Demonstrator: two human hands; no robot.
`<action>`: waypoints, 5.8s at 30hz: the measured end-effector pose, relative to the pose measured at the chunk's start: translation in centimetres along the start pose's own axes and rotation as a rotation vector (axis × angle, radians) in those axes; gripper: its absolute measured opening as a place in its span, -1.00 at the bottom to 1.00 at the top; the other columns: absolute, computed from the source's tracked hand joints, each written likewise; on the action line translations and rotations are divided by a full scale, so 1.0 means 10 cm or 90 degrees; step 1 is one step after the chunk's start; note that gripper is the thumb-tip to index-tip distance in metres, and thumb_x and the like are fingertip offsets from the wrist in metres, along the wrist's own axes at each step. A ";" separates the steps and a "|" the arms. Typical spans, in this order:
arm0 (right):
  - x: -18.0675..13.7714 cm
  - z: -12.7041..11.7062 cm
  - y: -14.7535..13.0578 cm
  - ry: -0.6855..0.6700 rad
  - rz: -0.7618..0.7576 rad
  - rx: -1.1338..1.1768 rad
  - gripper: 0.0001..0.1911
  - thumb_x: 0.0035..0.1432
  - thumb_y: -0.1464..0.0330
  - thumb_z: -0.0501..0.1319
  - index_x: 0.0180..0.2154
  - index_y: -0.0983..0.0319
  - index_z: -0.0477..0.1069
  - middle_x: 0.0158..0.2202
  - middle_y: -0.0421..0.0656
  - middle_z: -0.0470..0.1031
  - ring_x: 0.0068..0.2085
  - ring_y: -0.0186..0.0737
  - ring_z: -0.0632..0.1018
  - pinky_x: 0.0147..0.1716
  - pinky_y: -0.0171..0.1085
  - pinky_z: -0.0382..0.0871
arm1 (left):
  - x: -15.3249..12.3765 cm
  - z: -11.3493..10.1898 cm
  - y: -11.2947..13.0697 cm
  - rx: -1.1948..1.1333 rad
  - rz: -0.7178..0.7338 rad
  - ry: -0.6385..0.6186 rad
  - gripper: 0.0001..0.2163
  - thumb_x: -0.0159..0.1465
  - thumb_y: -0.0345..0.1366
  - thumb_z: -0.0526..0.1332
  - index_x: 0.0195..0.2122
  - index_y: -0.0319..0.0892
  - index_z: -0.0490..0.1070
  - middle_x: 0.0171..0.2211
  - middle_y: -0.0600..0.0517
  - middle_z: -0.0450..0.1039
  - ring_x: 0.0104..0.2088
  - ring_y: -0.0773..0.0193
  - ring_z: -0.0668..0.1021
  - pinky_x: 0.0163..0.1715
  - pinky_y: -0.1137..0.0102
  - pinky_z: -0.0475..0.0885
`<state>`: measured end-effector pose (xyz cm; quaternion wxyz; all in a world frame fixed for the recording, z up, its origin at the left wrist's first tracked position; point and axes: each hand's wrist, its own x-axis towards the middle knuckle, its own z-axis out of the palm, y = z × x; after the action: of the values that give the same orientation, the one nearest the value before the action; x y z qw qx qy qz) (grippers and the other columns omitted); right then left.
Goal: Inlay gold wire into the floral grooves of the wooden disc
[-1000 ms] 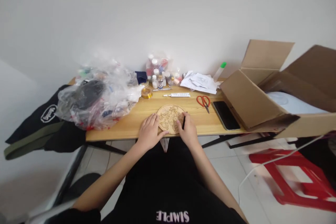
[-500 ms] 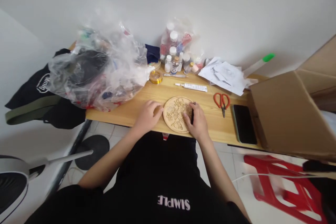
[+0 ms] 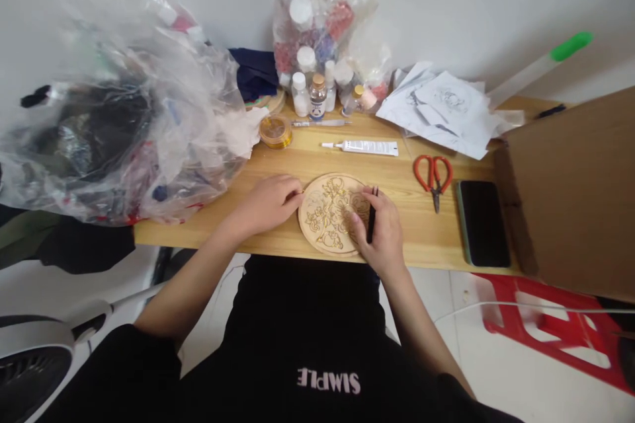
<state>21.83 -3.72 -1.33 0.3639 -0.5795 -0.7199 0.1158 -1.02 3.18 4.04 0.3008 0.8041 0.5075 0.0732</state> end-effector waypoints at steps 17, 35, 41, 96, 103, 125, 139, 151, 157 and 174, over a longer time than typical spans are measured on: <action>-0.28 -0.23 -0.59 -0.016 0.343 0.446 -0.92 0.21 0.33 0.23 -0.23 0.17 0.44 -0.44 -0.25 0.46 -0.46 -0.39 0.47 -0.45 -0.37 0.40 | -0.45 0.35 0.24 -0.373 0.032 0.123 -0.81 0.30 -0.31 0.11 -0.46 -0.19 0.33 -0.48 0.12 0.33 -0.41 0.38 0.41 -0.35 0.45 0.28; -0.34 -0.32 -0.65 -0.038 0.283 0.389 -0.96 0.17 0.38 0.26 -0.30 0.15 0.50 -0.53 -0.29 0.45 -0.53 -0.39 0.44 -0.53 -0.36 0.33 | -0.51 0.34 0.37 -0.395 0.079 0.147 -0.72 0.37 -0.26 0.04 -0.47 -0.19 0.35 -0.48 0.08 0.34 -0.43 0.35 0.41 -0.37 0.43 0.33; -0.32 -0.32 -0.66 -0.055 0.366 0.484 -0.94 0.17 0.33 0.28 -0.35 0.16 0.50 -0.59 -0.31 0.42 -0.58 -0.42 0.41 -0.59 -0.40 0.29 | -0.49 0.33 0.41 -0.497 0.075 0.130 -0.72 0.34 -0.26 0.06 -0.50 -0.18 0.35 -0.52 0.08 0.35 -0.47 0.37 0.41 -0.42 0.44 0.32; 0.03 0.11 -0.58 0.079 0.256 -0.120 -0.88 0.13 0.38 0.21 -0.37 0.25 0.53 -0.58 -0.22 0.51 -0.64 -0.39 0.43 -0.63 -0.40 0.28 | 0.25 0.14 -0.45 0.128 0.474 0.047 -0.42 0.34 0.00 0.10 0.22 -0.37 0.19 0.23 -0.24 0.26 0.25 -0.01 0.30 0.18 0.13 0.20; 0.07 0.10 -0.57 0.058 0.263 -0.084 -0.89 0.12 0.39 0.22 -0.39 0.26 0.52 -0.60 -0.24 0.49 -0.64 -0.42 0.41 -0.64 -0.43 0.24 | 0.24 0.20 -0.47 0.191 0.457 -0.015 -0.06 0.17 0.35 -0.03 0.31 -0.40 0.03 0.31 -0.24 0.10 0.33 0.02 0.16 0.29 0.22 0.00; 0.04 0.08 -0.60 0.005 0.341 -0.091 -0.86 0.11 0.34 0.22 -0.37 0.23 0.54 -0.60 -0.24 0.48 -0.62 -0.39 0.42 -0.60 -0.39 0.27 | 0.27 0.17 -0.51 0.122 0.576 0.127 -0.58 0.31 0.05 0.13 -0.11 -0.23 0.49 0.03 -0.21 0.48 0.10 0.01 0.47 0.08 0.07 0.36; 0.03 0.12 -0.71 0.009 0.389 -0.125 -0.85 0.08 0.34 0.21 -0.37 0.24 0.54 -0.64 -0.24 0.45 -0.65 -0.38 0.42 -0.62 -0.40 0.26 | 0.26 0.15 -0.49 0.121 0.577 0.160 -0.70 0.33 -0.10 0.15 -0.18 -0.25 0.51 -0.02 -0.19 0.51 0.04 0.02 0.51 0.05 0.10 0.38; 0.02 0.15 -0.78 0.004 0.379 -0.167 -0.83 0.12 0.33 0.16 -0.36 0.25 0.50 -0.66 -0.25 0.45 -0.64 -0.35 0.46 -0.62 -0.40 0.30 | 0.28 0.17 -0.50 0.094 0.588 0.148 -0.73 0.30 -0.09 0.19 -0.20 -0.19 0.51 -0.02 -0.14 0.51 0.02 0.06 0.50 0.03 0.10 0.38; 0.02 0.16 -0.79 0.005 0.377 -0.153 -0.88 0.07 0.34 0.17 -0.39 0.23 0.45 -0.68 -0.29 0.41 -0.66 -0.38 0.43 -0.64 -0.42 0.28 | 0.28 0.17 -0.50 0.090 0.591 0.150 -0.74 0.29 -0.10 0.21 -0.21 -0.21 0.51 -0.04 -0.15 0.51 0.00 0.05 0.51 0.01 0.10 0.39; -0.04 0.20 -0.81 -0.027 0.341 -0.135 -0.91 0.09 0.38 0.17 -0.38 0.24 0.44 -0.68 -0.30 0.40 -0.68 -0.40 0.42 -0.65 -0.44 0.24 | 0.28 0.17 -0.49 0.089 0.583 0.149 -0.73 0.32 -0.12 0.17 -0.22 -0.22 0.52 -0.06 -0.16 0.52 -0.02 0.05 0.52 0.00 0.11 0.38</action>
<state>14.48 -6.01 1.88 0.2426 -0.7814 -0.5565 0.1440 -2.77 6.41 -0.61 0.1238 0.9497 0.1351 0.2540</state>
